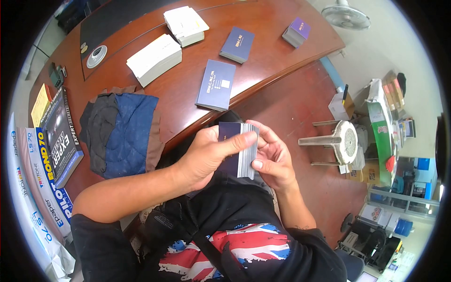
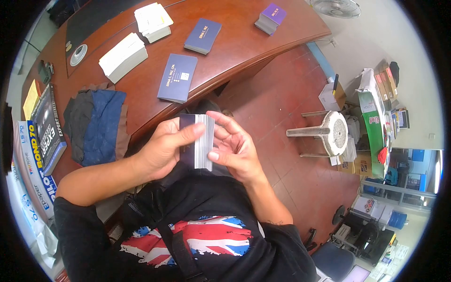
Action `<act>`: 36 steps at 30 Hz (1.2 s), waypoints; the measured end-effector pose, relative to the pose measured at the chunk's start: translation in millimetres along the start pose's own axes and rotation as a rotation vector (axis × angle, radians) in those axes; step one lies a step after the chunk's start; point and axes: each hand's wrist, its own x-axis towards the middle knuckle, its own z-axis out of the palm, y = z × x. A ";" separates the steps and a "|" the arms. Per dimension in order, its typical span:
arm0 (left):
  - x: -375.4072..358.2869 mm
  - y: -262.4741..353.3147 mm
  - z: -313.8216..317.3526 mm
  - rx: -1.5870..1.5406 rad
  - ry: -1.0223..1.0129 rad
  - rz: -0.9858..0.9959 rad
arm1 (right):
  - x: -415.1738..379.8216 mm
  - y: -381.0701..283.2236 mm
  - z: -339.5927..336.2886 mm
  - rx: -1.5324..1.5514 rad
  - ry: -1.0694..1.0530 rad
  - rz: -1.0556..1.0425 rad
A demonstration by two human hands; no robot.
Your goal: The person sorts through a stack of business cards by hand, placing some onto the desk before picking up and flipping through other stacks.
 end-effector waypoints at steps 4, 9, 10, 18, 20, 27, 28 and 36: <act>-1.1 -1.5 -1.8 0.058 0.032 0.020 | 0.3 2.1 8.7 -0.079 -0.022 -0.051; -0.6 -1.8 -3.5 0.013 -0.033 0.070 | -0.2 -3.0 12.1 -0.081 -0.036 -0.077; -1.1 -0.8 -2.5 0.008 -0.045 0.074 | -0.7 -3.3 11.9 -0.076 -0.035 -0.075; 0.6 -3.1 -6.4 0.007 -0.047 0.079 | -0.8 -3.1 15.1 -0.069 -0.030 -0.079; 1.4 -4.5 -6.5 0.020 -0.037 0.085 | -0.9 -2.8 16.3 -0.120 -0.025 -0.083; 0.7 -2.4 -5.9 -0.006 -0.052 0.072 | -0.7 -2.7 14.2 -0.105 -0.029 -0.107; -0.3 -0.4 -5.1 -0.006 -0.057 0.062 | -0.8 -3.0 14.6 -0.108 -0.027 -0.108; -2.5 3.3 -2.7 -0.010 -0.056 0.053 | -1.2 -5.2 15.0 -0.107 -0.029 -0.110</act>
